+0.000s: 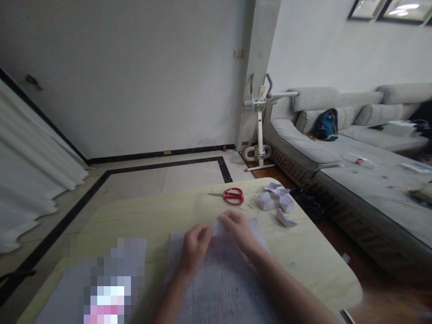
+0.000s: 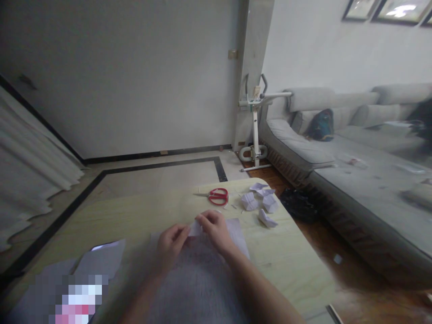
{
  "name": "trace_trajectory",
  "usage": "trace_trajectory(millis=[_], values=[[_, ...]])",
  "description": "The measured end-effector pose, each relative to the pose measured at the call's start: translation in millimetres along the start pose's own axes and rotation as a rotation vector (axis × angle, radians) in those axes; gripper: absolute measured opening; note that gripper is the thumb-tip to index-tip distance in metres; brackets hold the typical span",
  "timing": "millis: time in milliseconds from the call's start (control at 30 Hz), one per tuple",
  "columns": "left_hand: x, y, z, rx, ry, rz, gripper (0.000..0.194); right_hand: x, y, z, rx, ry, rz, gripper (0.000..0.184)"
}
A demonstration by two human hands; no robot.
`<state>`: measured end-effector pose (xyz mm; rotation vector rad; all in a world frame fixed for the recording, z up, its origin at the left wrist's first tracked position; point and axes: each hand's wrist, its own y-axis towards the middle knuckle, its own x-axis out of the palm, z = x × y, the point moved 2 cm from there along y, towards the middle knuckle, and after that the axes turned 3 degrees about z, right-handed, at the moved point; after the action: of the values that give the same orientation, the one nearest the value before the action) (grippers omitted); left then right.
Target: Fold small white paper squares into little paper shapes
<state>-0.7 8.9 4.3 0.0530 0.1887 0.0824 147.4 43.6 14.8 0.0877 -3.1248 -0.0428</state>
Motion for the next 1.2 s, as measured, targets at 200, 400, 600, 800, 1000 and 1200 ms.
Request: trace_trajectory(millis=[200, 400, 600, 800, 1000, 1200], values=[[1.1, -1.0, -1.4, 0.014, 0.018, 0.004, 0.031, 1.7, -0.3, 5.4, 0.045, 0.05, -0.068, 0.025], [2.4, -1.8, -0.6, 0.023, -0.082, 0.068, 0.038, -9.9, 6.5, 9.7, 0.061, 0.324, 0.011, 0.03], [4.2, -4.7, 1.2, 0.055, -0.029, -0.007, 0.032, -5.1, 3.2, 5.8, -0.012, 0.156, -0.039, 0.027], [3.2, -4.2, 4.8, 0.1, 0.079, 0.051, 0.029, -0.1, -0.5, 1.9, -0.081, 0.009, -0.09, 0.022], [2.9, -3.0, 4.5, 0.084, 0.102, 0.037, 0.032, 1.0, -2.4, -1.5, -0.039, -0.101, -0.126, 0.019], [4.3, -3.1, 2.9, 0.069, 0.093, 0.044, 0.038, -4.1, 0.5, 2.4, -0.006, 0.102, -0.018, 0.024]])
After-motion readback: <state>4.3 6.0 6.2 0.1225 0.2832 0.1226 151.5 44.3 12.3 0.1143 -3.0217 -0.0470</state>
